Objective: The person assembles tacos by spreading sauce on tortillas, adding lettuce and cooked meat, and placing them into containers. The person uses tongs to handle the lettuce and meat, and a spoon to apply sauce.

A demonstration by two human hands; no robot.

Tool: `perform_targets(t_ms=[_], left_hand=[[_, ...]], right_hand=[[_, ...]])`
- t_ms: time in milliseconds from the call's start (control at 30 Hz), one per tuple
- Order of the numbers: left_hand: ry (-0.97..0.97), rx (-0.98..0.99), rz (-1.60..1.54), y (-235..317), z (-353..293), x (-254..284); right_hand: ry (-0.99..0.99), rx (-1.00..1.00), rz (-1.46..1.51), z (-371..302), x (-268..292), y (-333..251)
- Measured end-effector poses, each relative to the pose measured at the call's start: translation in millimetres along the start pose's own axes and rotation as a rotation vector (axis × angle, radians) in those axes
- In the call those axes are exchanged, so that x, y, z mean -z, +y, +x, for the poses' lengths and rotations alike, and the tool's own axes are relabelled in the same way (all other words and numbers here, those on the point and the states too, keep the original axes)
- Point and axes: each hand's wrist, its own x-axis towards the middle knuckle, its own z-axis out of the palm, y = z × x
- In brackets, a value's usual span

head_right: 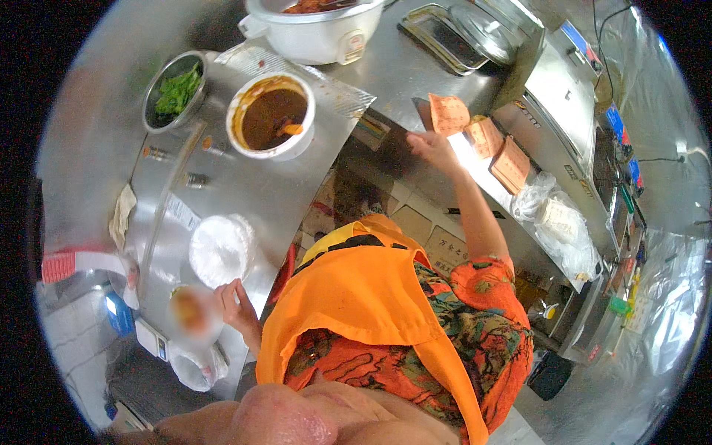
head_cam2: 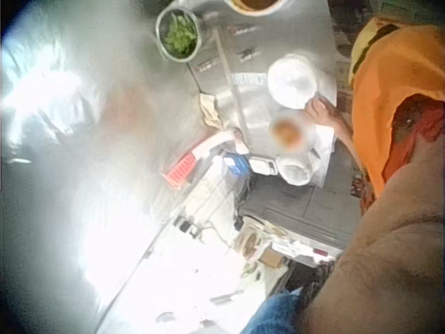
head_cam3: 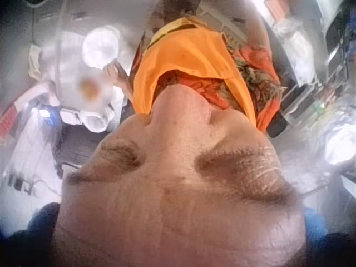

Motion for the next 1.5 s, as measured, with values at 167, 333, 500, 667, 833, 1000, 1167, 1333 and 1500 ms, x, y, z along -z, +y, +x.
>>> perform_targets(t_ms=[167,333,500,667,833,1000,1167,1333,1500], left_hand=[[-0.042,-0.112,0.000,68.3,42.1,-47.1],[-0.179,-0.151,-0.077,155.8,62.3,-94.4],[-0.306,-0.141,-0.267,223.9,82.9,-159.6],[-0.621,-0.145,-0.443,283.5,127.1,-224.5],[-0.482,-0.123,-0.146,323.5,156.3,-253.0],[-0.176,-0.162,-0.298,293.3,143.7,-273.8],[-0.278,0.052,-0.692,282.4,141.3,-254.3],[-0.357,0.126,-1.043,258.6,122.7,-235.7],[-0.337,0.270,-1.137,253.1,110.4,-204.5]], right_hand=[[0.347,0.203,-0.802,68.8,111.9,79.1],[0.149,-0.135,-0.664,127.3,116.7,87.4],[0.221,0.024,-0.347,167.2,112.8,96.9],[0.071,0.282,-0.076,145.0,57.5,20.5],[-0.132,0.409,0.163,90.3,14.6,-60.4],[-0.324,0.378,0.103,69.1,7.4,-93.0],[-0.297,0.650,0.095,54.9,25.1,-110.1],[-0.439,0.675,-0.125,36.8,52.9,-157.9],[-0.534,0.705,-0.027,20.2,21.5,-167.4]])
